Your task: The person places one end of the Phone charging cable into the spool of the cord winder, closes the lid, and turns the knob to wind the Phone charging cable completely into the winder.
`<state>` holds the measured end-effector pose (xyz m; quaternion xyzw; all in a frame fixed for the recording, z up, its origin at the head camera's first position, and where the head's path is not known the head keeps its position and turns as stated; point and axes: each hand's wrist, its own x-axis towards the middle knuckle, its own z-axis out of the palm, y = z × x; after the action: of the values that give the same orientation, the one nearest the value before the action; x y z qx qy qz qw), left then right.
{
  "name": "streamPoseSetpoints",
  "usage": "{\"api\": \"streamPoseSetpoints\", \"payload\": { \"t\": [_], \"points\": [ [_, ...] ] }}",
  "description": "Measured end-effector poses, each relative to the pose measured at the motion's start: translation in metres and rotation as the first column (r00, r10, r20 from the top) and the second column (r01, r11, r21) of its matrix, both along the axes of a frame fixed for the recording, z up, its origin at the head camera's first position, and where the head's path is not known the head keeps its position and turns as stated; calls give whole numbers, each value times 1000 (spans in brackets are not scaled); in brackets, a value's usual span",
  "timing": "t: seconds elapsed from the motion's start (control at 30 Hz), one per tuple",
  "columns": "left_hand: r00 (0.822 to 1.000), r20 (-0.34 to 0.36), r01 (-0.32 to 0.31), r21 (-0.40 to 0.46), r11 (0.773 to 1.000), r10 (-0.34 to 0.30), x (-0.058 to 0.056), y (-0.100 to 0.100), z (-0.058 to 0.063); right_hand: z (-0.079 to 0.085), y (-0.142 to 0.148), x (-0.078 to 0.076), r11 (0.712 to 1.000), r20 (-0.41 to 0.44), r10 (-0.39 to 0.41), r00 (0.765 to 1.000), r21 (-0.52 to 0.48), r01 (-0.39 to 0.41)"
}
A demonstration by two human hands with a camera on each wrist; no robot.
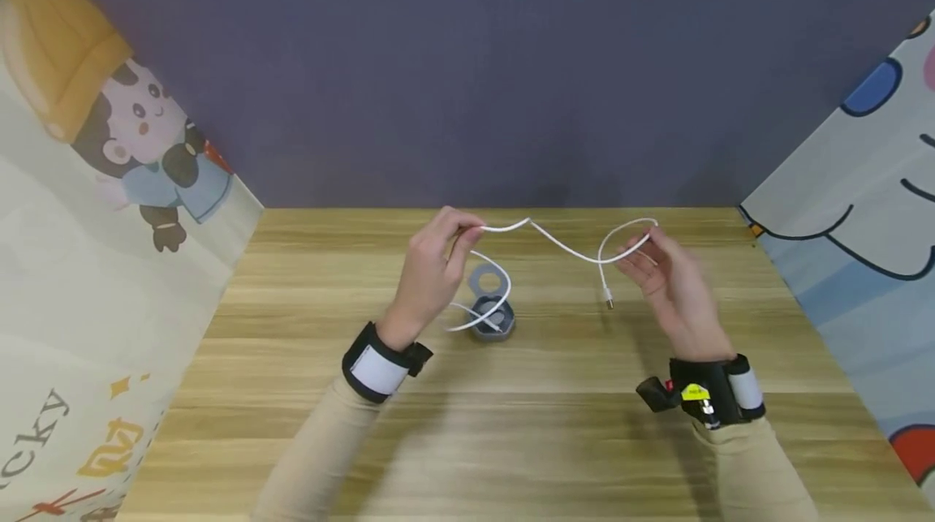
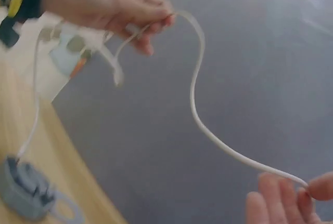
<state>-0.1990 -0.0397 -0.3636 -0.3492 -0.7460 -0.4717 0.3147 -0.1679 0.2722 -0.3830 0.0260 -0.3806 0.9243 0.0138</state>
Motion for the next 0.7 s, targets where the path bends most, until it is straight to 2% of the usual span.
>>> {"api": "streamPoseSetpoints", "payload": {
  "t": [0.07, 0.2, 0.27, 0.33, 0.4, 0.5, 0.63, 0.7],
  "points": [
    [1000, -5, 7, -12, 1000, -7, 0, -1, 1, -5, 1, -1, 997, 73, 53, 996, 52, -57],
    [1000, -22, 17, -41, 999, -18, 1, 0, 2, -13, -3, -1, 965, 127, 58, 990, 247, -88],
    [999, -35, 29, -49, 998, -31, 1, 1, 3, -16, -5, -1, 932, 125, 55, 991, 350, -96],
    [998, -46, 39, -55, 998, -42, 0, 2, 4, -17, -8, 0, 877, 119, 63, 991, 468, -112],
    [997, -61, 49, -59, 997, -52, 0, 3, 5, -15, -12, 1, 781, 123, 64, 990, 612, -126],
    [995, -88, 49, -69, 996, -55, -2, 4, 6, -9, -20, 2, 597, 122, 44, 992, 792, -124],
    [990, -128, 42, -78, 996, -51, -4, 6, 7, 1, -32, 3, 369, 90, 22, 996, 925, -92],
    [988, -143, 42, -79, 996, -53, -5, 8, 7, 5, -37, 3, 235, 43, 16, 999, 971, -46]
  ]
}}
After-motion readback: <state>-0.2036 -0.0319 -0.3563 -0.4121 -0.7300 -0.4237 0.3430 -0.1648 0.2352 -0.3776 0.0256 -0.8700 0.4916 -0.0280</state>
